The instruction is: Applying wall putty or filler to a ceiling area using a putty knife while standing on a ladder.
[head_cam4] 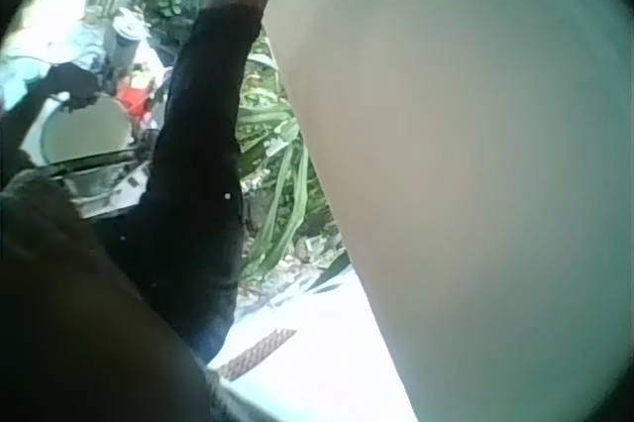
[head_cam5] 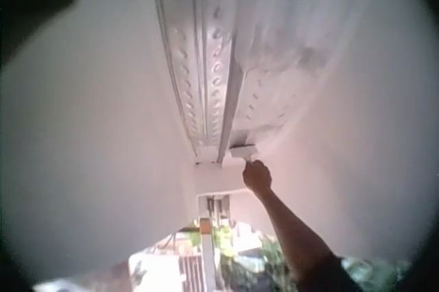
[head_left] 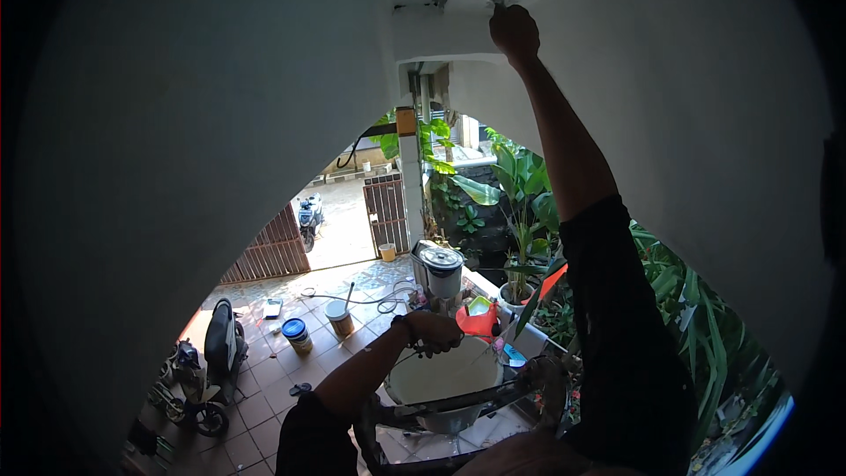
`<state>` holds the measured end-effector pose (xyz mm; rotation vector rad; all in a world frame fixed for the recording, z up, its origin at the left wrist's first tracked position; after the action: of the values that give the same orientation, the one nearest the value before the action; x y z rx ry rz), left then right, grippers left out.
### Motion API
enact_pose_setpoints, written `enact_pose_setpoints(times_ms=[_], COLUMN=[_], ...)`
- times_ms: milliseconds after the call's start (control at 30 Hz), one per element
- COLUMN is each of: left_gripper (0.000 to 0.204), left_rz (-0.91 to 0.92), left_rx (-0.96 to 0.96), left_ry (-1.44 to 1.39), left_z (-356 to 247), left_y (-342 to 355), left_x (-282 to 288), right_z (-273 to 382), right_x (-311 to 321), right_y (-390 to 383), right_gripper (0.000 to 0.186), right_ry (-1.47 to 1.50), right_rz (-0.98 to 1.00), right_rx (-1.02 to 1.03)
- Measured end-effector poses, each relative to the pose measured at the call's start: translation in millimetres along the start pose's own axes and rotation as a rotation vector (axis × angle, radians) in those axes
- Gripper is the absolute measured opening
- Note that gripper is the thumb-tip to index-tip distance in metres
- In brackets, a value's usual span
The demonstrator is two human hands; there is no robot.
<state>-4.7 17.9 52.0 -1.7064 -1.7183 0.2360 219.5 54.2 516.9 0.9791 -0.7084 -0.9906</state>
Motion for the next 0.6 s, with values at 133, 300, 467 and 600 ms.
enact_pose_setpoints(times_ms=[133, 300, 467, 600], left_gripper=[0.017, 0.017, 0.017, 0.018], left_rz=[0.019, 0.0, -0.004, -0.052], left_rx=[-0.023, 0.028, 0.053, 0.08], left_ry=[-0.031, -0.049, -0.039, -0.008], left_z=[3.4, 1.1, 3.8, -8.3], left_y=[1.8, -3.0, -0.3, -3.9], left_x=[1.0, -2.2, 1.4, -3.7], right_z=[9.6, 46.5, 59.6, 58.2], right_x=[30.4, 80.5, 122.9, 156.5], right_y=[-6.3, -45.4, -72.2, -84.2], right_gripper=[0.04, 0.04, 0.035, 0.033], right_ry=[0.017, 0.14, 0.227, 0.315], right_rz=[-0.067, -0.164, -0.306, -0.347], right_rx=[0.087, 0.155, 0.293, 0.389])
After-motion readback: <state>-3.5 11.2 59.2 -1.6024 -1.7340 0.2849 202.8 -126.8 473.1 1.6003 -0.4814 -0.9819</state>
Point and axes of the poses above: each hand's wrist, its own y-axis towards the middle knuckle, its own x-axis out of the back of the hand, z = x × y, the point moved 1 cm from there along y, towards the middle knuckle, and after that the axes turned 5 degrees about y, right-handed, at the moved point
